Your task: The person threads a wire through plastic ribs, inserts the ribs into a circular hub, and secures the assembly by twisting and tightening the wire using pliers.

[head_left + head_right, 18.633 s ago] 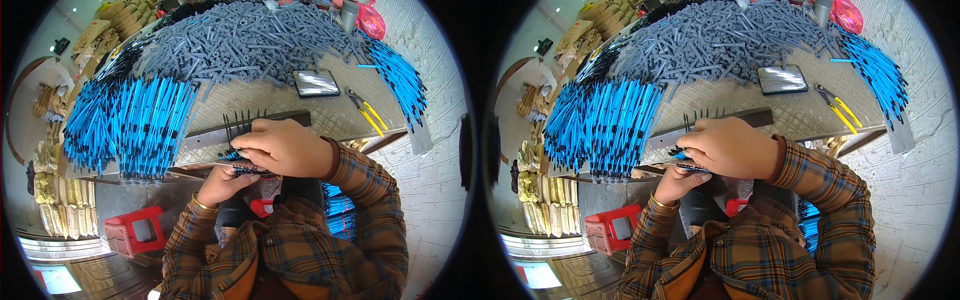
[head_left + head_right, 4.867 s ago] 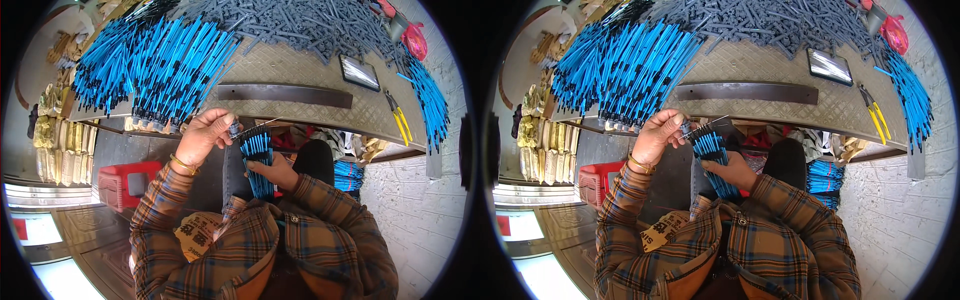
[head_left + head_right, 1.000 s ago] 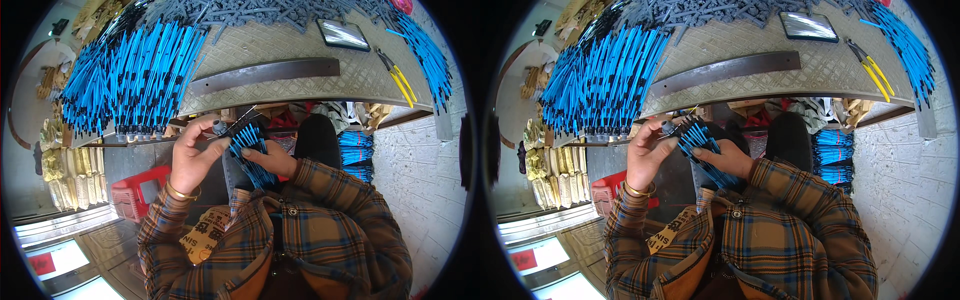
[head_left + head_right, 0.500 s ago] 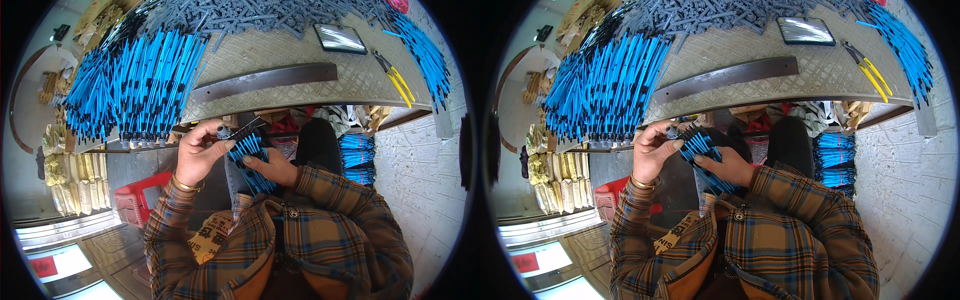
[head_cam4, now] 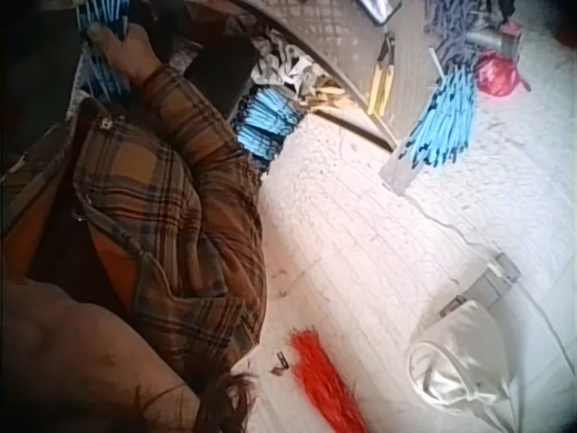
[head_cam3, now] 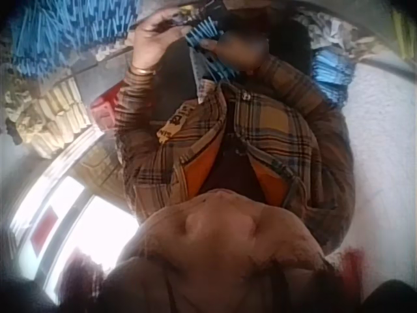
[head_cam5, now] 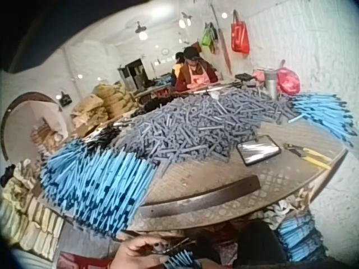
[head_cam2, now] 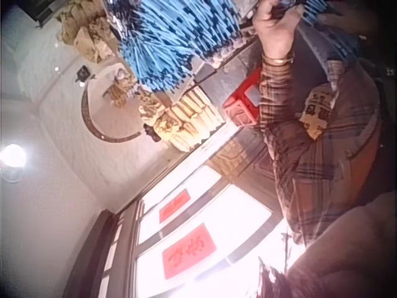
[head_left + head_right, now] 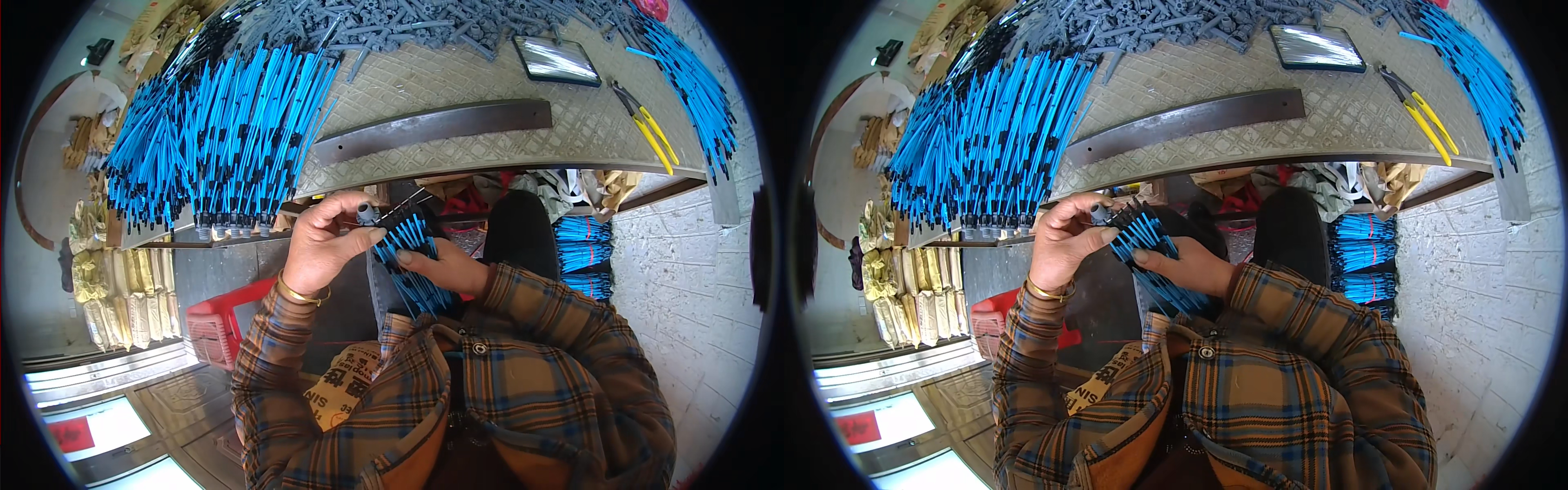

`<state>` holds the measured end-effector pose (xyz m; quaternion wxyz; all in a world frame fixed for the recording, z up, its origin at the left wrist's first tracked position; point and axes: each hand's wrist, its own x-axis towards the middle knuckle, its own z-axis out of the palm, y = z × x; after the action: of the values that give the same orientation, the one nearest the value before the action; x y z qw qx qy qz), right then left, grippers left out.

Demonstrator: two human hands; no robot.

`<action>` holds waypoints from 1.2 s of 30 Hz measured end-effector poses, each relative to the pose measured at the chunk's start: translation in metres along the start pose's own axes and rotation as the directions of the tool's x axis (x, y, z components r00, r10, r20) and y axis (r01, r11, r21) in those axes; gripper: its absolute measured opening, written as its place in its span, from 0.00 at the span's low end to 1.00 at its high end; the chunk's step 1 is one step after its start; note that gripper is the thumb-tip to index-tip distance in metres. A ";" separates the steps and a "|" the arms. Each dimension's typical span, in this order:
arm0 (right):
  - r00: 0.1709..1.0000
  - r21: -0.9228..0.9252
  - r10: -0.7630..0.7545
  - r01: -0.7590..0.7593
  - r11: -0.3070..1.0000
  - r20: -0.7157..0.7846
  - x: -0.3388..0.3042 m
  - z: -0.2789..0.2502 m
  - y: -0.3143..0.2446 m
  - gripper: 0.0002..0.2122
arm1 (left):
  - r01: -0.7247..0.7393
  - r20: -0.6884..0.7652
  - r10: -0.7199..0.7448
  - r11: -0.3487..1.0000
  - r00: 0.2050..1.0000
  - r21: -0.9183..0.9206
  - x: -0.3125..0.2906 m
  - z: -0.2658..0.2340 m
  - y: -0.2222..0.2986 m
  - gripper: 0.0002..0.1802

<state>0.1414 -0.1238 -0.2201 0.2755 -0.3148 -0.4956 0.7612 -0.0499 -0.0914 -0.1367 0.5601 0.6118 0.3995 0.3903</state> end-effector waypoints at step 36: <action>0.953 -0.189 -0.269 0.242 0.952 -0.137 -0.012 0.014 -0.005 0.22 | 0.232 -0.135 -0.192 0.865 0.972 0.444 -0.013 0.023 0.056 0.19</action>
<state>0.1393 -0.1391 -0.2090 0.3832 -0.3306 -0.5713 0.6461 -0.0303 -0.1146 -0.0832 0.4222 0.6611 0.5687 0.2476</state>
